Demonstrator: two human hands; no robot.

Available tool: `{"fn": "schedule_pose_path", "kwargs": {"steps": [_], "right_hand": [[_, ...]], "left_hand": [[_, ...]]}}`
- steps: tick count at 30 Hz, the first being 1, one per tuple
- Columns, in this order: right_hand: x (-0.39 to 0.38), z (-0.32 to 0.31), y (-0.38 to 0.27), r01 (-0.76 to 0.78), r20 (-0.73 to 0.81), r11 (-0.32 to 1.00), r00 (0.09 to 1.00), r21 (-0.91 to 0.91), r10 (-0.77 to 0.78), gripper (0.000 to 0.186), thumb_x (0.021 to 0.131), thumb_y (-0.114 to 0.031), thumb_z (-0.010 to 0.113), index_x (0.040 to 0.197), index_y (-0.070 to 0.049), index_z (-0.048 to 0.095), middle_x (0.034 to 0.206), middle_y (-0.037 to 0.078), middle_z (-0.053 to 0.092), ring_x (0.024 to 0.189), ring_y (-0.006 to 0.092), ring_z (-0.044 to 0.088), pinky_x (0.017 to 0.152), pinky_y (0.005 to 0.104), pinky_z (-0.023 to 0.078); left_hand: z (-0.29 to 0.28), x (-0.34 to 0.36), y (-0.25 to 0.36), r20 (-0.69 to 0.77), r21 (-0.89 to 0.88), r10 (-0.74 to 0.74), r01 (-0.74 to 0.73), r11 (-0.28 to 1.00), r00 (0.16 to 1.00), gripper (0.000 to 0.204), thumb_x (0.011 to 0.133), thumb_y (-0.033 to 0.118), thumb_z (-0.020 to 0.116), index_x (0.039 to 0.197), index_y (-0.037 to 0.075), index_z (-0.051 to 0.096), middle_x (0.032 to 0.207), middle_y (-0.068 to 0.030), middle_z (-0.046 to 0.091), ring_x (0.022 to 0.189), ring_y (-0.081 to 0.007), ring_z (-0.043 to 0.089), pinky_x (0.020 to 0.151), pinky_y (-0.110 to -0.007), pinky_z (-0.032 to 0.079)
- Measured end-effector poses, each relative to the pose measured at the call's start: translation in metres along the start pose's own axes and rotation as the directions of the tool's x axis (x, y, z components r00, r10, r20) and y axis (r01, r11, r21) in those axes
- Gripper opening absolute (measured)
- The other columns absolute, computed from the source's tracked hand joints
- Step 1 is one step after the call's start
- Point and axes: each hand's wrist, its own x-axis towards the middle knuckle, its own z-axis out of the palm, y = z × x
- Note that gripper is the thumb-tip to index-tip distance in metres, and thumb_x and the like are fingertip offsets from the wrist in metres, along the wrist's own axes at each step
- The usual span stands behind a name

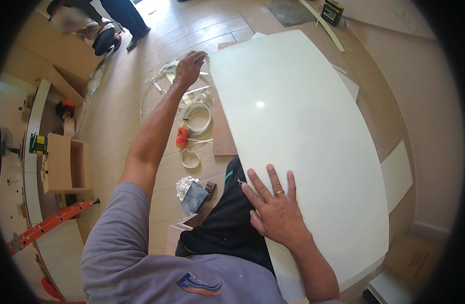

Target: The person sits on the floor and scrapes the edge of a large white panel with a utility knife, then wipes the surface with a cloth. The person flips the panel and uses a sanding block to smooth the surface and edges. Another person sweeps debris in the background.

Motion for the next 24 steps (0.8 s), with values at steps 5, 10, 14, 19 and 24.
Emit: {"fn": "schedule_pose_path", "kwargs": {"steps": [5, 10, 14, 19, 24], "right_hand": [[-0.001, 0.002, 0.0, -0.004, -0.007, 1.0, 1.0, 0.002, 0.004, 0.063, 0.086, -0.031, 0.068, 0.146, -0.018, 0.051, 0.165, 0.005, 0.028, 0.154, 0.0363, 0.014, 0.12, 0.0656, 0.007], [0.0, 0.002, 0.002, -0.009, -0.008, 1.0, 1.0, 0.012, 0.009, 0.064, 0.085, -0.03, 0.069, 0.145, -0.018, 0.052, 0.164, 0.005, 0.029, 0.154, 0.0362, 0.015, 0.12, 0.0656, 0.008], [-0.002, 0.002, 0.002, -0.011, -0.019, 1.0, 1.0, 0.025, 0.011, 0.063, 0.085, -0.03, 0.069, 0.144, -0.017, 0.053, 0.164, 0.005, 0.029, 0.154, 0.0362, 0.015, 0.12, 0.0655, 0.008], [-0.002, 0.003, 0.003, -0.008, -0.027, 0.999, 1.0, 0.032, 0.009, 0.062, 0.086, -0.031, 0.068, 0.144, -0.017, 0.053, 0.164, 0.005, 0.029, 0.154, 0.0363, 0.016, 0.12, 0.0654, 0.008], [-0.003, 0.004, 0.003, -0.013, -0.026, 1.0, 1.0, 0.028, 0.014, 0.062, 0.086, -0.031, 0.067, 0.144, -0.017, 0.053, 0.164, 0.005, 0.029, 0.154, 0.0363, 0.016, 0.12, 0.0651, 0.008]], "left_hand": [[-0.003, -0.005, 0.006, 0.026, 0.035, 0.043, -0.044, 0.998, 0.999, 0.029, 0.091, 0.007, 0.061, 0.118, 0.014, 0.069, 0.111, -0.0062, 0.068, 0.099, -0.0308, 0.068, 0.087, -0.042, 0.052], [-0.002, -0.016, 0.016, 0.067, 0.018, 0.072, -0.074, 0.997, 0.995, 0.029, 0.091, 0.006, 0.06, 0.118, 0.011, 0.069, 0.111, -0.0069, 0.068, 0.1, -0.0314, 0.068, 0.087, -0.042, 0.052], [-0.002, -0.022, 0.021, 0.071, -0.046, 0.133, -0.129, 0.991, 0.989, 0.028, 0.091, 0.005, 0.06, 0.117, 0.01, 0.069, 0.11, -0.008, 0.069, 0.1, -0.0315, 0.068, 0.087, -0.042, 0.053], [-0.002, -0.035, 0.028, 0.061, -0.119, 0.134, -0.126, 0.985, 0.989, 0.029, 0.09, 0.003, 0.06, 0.117, 0.01, 0.069, 0.111, -0.0089, 0.069, 0.099, -0.0312, 0.069, 0.086, -0.04, 0.053], [-0.003, -0.051, 0.032, 0.074, -0.166, 0.139, -0.125, 0.978, 0.988, 0.029, 0.09, 0.002, 0.061, 0.117, 0.009, 0.069, 0.111, -0.0086, 0.069, 0.096, -0.0312, 0.07, 0.084, -0.039, 0.054]]}}
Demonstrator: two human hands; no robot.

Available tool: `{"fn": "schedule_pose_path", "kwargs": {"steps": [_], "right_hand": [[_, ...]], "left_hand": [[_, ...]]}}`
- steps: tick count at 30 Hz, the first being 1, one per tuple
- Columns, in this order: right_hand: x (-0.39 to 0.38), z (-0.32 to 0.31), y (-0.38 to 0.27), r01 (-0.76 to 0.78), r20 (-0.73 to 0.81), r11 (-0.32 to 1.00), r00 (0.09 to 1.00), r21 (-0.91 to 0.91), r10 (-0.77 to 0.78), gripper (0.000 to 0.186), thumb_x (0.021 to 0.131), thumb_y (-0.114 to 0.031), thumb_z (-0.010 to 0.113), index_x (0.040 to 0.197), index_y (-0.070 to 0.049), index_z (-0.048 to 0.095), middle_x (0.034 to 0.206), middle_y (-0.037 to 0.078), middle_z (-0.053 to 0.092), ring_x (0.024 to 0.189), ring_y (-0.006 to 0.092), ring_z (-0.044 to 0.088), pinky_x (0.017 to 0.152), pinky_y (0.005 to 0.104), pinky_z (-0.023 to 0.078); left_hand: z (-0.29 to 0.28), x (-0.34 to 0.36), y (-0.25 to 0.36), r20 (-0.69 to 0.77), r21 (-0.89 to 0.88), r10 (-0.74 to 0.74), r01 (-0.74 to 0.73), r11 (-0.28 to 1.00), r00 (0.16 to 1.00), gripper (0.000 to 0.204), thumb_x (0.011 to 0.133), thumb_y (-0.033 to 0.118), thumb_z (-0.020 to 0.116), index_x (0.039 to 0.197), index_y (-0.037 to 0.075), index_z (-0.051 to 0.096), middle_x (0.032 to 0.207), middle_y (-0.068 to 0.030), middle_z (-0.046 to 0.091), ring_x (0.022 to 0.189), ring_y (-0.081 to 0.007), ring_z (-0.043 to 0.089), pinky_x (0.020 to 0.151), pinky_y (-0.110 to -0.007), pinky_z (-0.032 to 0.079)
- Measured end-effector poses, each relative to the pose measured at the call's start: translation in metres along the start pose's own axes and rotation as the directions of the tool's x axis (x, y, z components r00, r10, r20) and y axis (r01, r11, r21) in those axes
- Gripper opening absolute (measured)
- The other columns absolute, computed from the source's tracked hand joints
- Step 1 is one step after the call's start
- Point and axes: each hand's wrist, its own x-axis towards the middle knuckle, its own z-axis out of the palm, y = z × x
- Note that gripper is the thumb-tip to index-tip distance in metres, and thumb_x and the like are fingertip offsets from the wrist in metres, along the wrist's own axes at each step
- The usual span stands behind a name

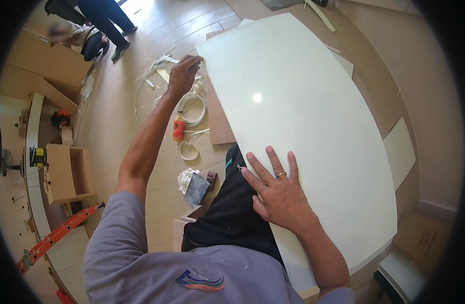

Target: The person sits on the floor and scrapes the edge of a large white panel with a utility knife, then wipes the surface with a cloth. The person flips the panel and uses a sanding block to smooth the surface and edges. Another person sweeps debris in the background.

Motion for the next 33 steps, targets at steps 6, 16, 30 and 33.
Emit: {"fn": "schedule_pose_path", "kwargs": {"steps": [6, 16, 30, 33], "right_hand": [[0.0, 0.001, 0.0, 0.004, -0.011, 1.0, 1.0, 0.0, -0.004, 0.062, 0.085, -0.03, 0.068, 0.144, -0.017, 0.054, 0.164, 0.005, 0.03, 0.154, 0.0359, 0.015, 0.12, 0.0649, 0.008], [-0.002, 0.005, 0.002, 0.001, -0.03, 1.0, 1.0, -0.008, -0.002, 0.063, 0.084, -0.03, 0.069, 0.144, -0.017, 0.054, 0.164, 0.004, 0.031, 0.154, 0.0351, 0.015, 0.12, 0.0649, 0.008], [-0.003, 0.007, 0.001, 0.004, -0.064, 1.0, 0.998, -0.02, -0.005, 0.068, 0.083, -0.028, 0.07, 0.147, -0.015, 0.05, 0.162, 0.007, 0.033, 0.153, 0.0347, 0.021, 0.121, 0.0637, 0.011], [-0.003, 0.007, -0.001, -0.023, -0.082, 1.0, 0.996, 0.003, 0.023, 0.079, 0.083, -0.027, 0.069, 0.153, -0.011, 0.037, 0.163, 0.012, 0.029, 0.152, 0.0344, 0.022, 0.121, 0.0622, 0.012]], "left_hand": [[-0.006, -0.011, 0.027, 0.016, 0.05, 0.038, -0.039, 0.998, 0.999, 0.027, 0.09, 0.001, 0.062, 0.114, 0.008, 0.071, 0.109, -0.0089, 0.07, 0.094, -0.0315, 0.07, 0.081, -0.039, 0.055], [-0.003, -0.05, 0.077, 0.007, 0.022, 0.113, -0.113, 0.993, 0.994, 0.026, 0.087, -0.001, 0.063, 0.111, 0.001, 0.07, 0.106, -0.0163, 0.071, 0.093, -0.035, 0.07, 0.08, -0.04, 0.056], [0.003, -0.109, 0.137, -0.007, 0.051, 0.197, -0.197, 0.979, 0.98, 0.025, 0.085, 0.0, 0.062, 0.108, 0.005, 0.071, 0.1, -0.01, 0.07, 0.091, -0.0303, 0.068, 0.078, -0.042, 0.051], [0.004, -0.122, 0.152, -0.014, 0.07, 0.203, -0.201, 0.977, 0.979, 0.025, 0.085, -0.001, 0.062, 0.108, 0.004, 0.071, 0.099, -0.0105, 0.07, 0.091, -0.0297, 0.068, 0.077, -0.041, 0.051]]}}
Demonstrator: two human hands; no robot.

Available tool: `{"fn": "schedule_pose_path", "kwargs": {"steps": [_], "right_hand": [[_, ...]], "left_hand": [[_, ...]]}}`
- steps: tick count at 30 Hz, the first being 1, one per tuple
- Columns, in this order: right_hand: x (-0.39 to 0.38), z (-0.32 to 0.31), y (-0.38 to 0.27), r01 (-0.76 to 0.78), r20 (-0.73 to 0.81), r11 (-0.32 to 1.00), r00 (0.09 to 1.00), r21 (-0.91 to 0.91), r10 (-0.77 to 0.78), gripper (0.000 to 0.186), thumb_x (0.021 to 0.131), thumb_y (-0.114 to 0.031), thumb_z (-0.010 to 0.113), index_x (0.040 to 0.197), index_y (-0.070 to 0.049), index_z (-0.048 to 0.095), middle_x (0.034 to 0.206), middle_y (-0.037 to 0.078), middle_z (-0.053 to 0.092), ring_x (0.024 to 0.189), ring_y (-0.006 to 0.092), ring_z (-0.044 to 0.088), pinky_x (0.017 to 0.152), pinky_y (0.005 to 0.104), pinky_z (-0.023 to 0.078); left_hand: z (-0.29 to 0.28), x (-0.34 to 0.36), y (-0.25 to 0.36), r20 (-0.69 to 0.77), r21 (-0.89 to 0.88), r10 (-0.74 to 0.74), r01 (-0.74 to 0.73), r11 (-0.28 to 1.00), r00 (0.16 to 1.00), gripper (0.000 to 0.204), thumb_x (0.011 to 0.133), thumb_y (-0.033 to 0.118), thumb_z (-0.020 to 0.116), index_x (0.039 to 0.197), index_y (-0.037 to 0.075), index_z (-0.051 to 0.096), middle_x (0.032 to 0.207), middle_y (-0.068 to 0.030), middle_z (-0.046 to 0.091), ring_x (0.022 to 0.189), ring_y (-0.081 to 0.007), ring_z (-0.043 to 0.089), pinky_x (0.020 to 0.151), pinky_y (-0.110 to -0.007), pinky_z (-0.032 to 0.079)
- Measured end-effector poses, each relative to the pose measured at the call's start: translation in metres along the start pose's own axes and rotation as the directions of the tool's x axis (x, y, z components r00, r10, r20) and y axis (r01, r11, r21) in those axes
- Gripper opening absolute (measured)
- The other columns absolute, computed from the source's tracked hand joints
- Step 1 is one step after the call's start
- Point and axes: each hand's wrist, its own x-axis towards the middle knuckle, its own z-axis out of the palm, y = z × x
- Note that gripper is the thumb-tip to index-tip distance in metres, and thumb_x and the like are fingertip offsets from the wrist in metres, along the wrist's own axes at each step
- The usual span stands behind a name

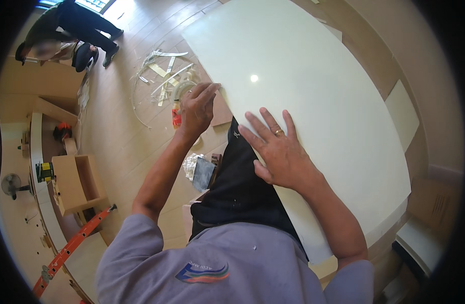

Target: The person sits on the floor and scrapes the edge of a large white panel with a utility knife, then wipes the surface with a cloth. The person flips the panel and uses a sanding block to smooth the surface and edges. Another person sweeps debris in the background.

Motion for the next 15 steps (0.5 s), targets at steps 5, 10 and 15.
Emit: {"fn": "schedule_pose_path", "kwargs": {"steps": [5, 10, 15], "right_hand": [[-0.002, 0.003, 0.002, -0.037, -0.053, 0.998, 0.998, 0.05, 0.04, 0.093, 0.083, -0.027, 0.068, 0.159, -0.004, 0.019, 0.163, 0.02, 0.023, 0.151, 0.0347, 0.024, 0.122, 0.0589, 0.013], [-0.003, 0.008, 0.008, -0.035, -0.132, 0.986, 0.99, 0.161, 0.056, 0.093, 0.084, -0.031, 0.066, 0.159, -0.003, 0.018, 0.162, 0.021, 0.026, 0.151, 0.0366, 0.025, 0.123, 0.0571, 0.013], [-0.002, 0.008, 0.01, -0.033, -0.139, 0.988, 0.989, 0.154, 0.054, 0.088, 0.085, -0.036, 0.064, 0.156, -0.002, 0.026, 0.161, 0.021, 0.029, 0.15, 0.0388, 0.024, 0.122, 0.0569, 0.013]], "left_hand": [[-0.002, -0.015, 0.035, 0.032, 0.033, 0.013, -0.014, 0.999, 0.999, 0.026, 0.085, -0.002, 0.063, 0.109, 0.005, 0.072, 0.101, -0.0114, 0.07, 0.091, -0.0301, 0.068, 0.075, -0.04, 0.051], [-0.002, -0.034, 0.062, 0.049, 0.038, 0.03, -0.031, 0.999, 0.998, 0.032, 0.081, -0.003, 0.062, 0.111, 0.005, 0.07, 0.101, -0.0098, 0.069, 0.09, -0.0288, 0.066, 0.078, -0.04, 0.049], [-0.017, -0.035, 0.071, 0.029, -0.104, 0.009, -0.006, 0.995, 1.0, 0.03, 0.084, -0.005, 0.063, 0.111, 0.004, 0.071, 0.102, -0.0132, 0.069, 0.094, -0.0305, 0.068, 0.08, -0.038, 0.052]]}}
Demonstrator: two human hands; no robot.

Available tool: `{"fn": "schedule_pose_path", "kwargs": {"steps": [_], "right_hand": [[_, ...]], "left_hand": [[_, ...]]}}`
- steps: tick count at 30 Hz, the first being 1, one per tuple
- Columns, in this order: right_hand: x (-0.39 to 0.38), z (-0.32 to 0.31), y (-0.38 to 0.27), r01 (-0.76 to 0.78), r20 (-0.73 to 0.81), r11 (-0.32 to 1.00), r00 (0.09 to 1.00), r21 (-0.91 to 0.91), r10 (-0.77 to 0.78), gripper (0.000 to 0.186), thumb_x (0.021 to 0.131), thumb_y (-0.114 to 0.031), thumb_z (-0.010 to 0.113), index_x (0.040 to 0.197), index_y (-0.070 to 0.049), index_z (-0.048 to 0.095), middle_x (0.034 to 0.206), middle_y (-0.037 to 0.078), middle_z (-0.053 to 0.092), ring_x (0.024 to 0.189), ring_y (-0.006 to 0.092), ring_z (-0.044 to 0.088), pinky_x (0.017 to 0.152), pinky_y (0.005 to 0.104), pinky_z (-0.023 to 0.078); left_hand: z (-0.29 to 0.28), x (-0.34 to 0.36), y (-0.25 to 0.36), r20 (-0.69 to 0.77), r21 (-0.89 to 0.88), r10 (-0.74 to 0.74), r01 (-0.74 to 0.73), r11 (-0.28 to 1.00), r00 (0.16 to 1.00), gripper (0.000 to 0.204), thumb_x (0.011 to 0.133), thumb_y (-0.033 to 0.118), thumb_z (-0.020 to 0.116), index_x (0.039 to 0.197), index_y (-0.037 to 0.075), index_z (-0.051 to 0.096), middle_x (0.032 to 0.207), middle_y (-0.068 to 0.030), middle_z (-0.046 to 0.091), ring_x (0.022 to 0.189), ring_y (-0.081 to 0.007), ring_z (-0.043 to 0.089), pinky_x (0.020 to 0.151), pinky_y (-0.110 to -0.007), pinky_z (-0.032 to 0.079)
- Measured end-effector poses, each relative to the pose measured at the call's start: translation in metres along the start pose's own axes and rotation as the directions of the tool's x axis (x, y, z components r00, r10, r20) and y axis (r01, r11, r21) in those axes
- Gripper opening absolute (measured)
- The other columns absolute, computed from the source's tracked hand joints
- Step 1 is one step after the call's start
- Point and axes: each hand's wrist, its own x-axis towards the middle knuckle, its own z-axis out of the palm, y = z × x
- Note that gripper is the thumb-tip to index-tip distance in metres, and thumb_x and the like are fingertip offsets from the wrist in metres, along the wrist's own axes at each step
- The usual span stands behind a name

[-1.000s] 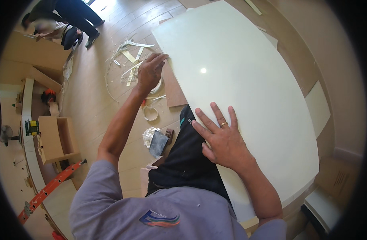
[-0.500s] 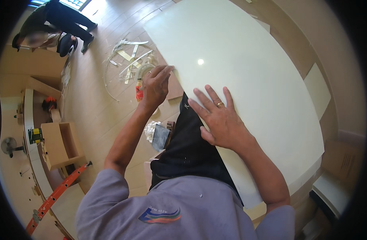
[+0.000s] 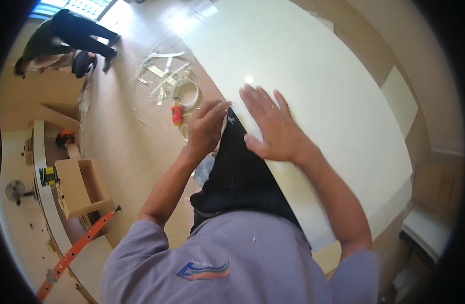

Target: The person sits on the floor and scrapes the edge of a large white panel with a utility knife, then wipes the surface with a cloth. The person flips the panel and uses a sanding block to smooth the surface and edges. Another person sweeps debris in the background.

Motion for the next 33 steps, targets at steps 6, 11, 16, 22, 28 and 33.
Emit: {"fn": "schedule_pose_path", "kwargs": {"steps": [6, 11, 16, 22, 28, 33], "right_hand": [[-0.002, 0.003, -0.013, 0.024, 0.072, 0.975, 0.997, -0.223, -0.008, 0.076, 0.087, -0.042, 0.065, 0.15, -0.005, 0.044, 0.162, 0.015, 0.03, 0.152, 0.0375, 0.02, 0.122, 0.0587, 0.012], [0.008, 0.003, -0.022, 0.037, 0.126, 0.965, 0.992, -0.259, -0.004, 0.077, 0.087, -0.042, 0.065, 0.15, -0.006, 0.043, 0.163, 0.014, 0.029, 0.153, 0.0367, 0.018, 0.122, 0.0584, 0.011], [0.012, 0.001, -0.022, 0.023, 0.153, 0.966, 0.988, -0.259, 0.018, 0.077, 0.087, -0.042, 0.065, 0.151, -0.006, 0.042, 0.164, 0.013, 0.027, 0.154, 0.0359, 0.016, 0.123, 0.0577, 0.008], [0.018, -0.001, -0.023, 0.031, 0.167, 0.974, 0.986, -0.224, 0.007, 0.076, 0.088, -0.042, 0.064, 0.151, -0.006, 0.042, 0.165, 0.013, 0.026, 0.154, 0.0357, 0.014, 0.123, 0.0578, 0.007], [0.019, -0.001, -0.023, 0.031, 0.169, 0.975, 0.986, -0.221, 0.007, 0.076, 0.088, -0.041, 0.065, 0.151, -0.006, 0.043, 0.165, 0.014, 0.025, 0.154, 0.0362, 0.013, 0.123, 0.0586, 0.006], [0.019, -0.002, -0.021, 0.029, 0.164, 0.976, 0.986, -0.217, 0.007, 0.076, 0.087, -0.04, 0.066, 0.151, -0.006, 0.042, 0.165, 0.014, 0.025, 0.154, 0.0363, 0.013, 0.123, 0.0584, 0.005]], "left_hand": [[-0.038, 0.096, -0.164, -0.308, 0.025, -0.088, 0.101, 0.995, 0.947, 0.024, 0.086, 0.001, 0.064, 0.11, 0.001, 0.069, 0.103, -0.0166, 0.067, 0.092, -0.0325, 0.067, 0.083, -0.039, 0.053], [-0.038, 0.141, -0.26, -0.214, -0.047, -0.314, 0.311, 0.949, 0.925, 0.031, 0.085, 0.008, 0.068, 0.117, 0.008, 0.07, 0.11, -0.0158, 0.07, 0.1, -0.0291, 0.068, 0.09, -0.037, 0.052], [-0.018, 0.16, -0.292, -0.183, 0.034, -0.356, 0.368, 0.929, 0.916, 0.029, 0.086, 0.007, 0.069, 0.115, 0.012, 0.071, 0.111, -0.0103, 0.07, 0.1, -0.0279, 0.068, 0.089, -0.037, 0.053], [-0.009, 0.156, -0.322, -0.21, 0.017, -0.325, 0.336, 0.942, 0.922, 0.03, 0.086, 0.008, 0.068, 0.116, 0.013, 0.071, 0.111, -0.011, 0.07, 0.102, -0.0296, 0.068, 0.09, -0.039, 0.053], [-0.012, 0.156, -0.32, -0.198, 0.167, -0.272, 0.306, 0.937, 0.942, 0.029, 0.09, 0.01, 0.063, 0.118, 0.013, 0.071, 0.116, -0.0088, 0.07, 0.103, -0.0315, 0.068, 0.09, -0.04, 0.053], [-0.013, 0.156, -0.301, -0.15, 0.197, -0.289, 0.315, 0.928, 0.945, 0.028, 0.09, 0.009, 0.063, 0.117, 0.012, 0.072, 0.112, -0.0081, 0.07, 0.102, -0.0314, 0.068, 0.089, -0.041, 0.053]]}}
